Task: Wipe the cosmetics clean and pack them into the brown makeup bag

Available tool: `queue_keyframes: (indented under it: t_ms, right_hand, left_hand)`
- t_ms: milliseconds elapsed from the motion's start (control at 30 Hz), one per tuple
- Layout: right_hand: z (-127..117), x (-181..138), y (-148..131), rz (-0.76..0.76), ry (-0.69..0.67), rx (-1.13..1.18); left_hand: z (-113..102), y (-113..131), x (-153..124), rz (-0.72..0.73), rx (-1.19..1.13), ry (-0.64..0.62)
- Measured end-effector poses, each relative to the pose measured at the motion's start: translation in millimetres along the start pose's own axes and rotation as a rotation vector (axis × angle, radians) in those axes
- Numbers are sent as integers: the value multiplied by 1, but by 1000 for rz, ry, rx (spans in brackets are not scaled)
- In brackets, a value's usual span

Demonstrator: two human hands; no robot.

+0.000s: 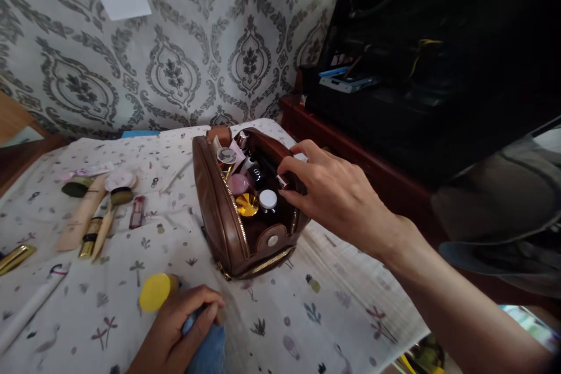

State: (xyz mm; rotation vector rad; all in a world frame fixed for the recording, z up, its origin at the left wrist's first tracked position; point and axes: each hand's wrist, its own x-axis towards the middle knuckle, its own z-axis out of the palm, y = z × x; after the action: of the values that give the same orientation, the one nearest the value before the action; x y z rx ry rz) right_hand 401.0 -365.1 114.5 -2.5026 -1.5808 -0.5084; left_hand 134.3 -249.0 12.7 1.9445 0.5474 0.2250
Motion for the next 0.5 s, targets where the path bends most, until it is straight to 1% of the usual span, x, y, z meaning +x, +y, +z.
queue_keyframes:
  t_ms: [167,300,333,400,500]
  right_hand:
    - [-1,1,-1,-35,8,-57]
    - [-2,3,-2,-43,-39,-89]
    - [-2,3,-2,-40,-48,-90]
    - [-1,3,-1,-40,-40,-80]
    - [3,-1,1,-48,28,-15]
  left_hand:
    - [-1,-6,2,31,29,-26]
    - [-5,-10,6,81,75,-129]
    - [-5,-10,6,89,76,-137]
    - [-4,-8,5,75,62,-99]
    - [0,-6,3,24,40,-23]
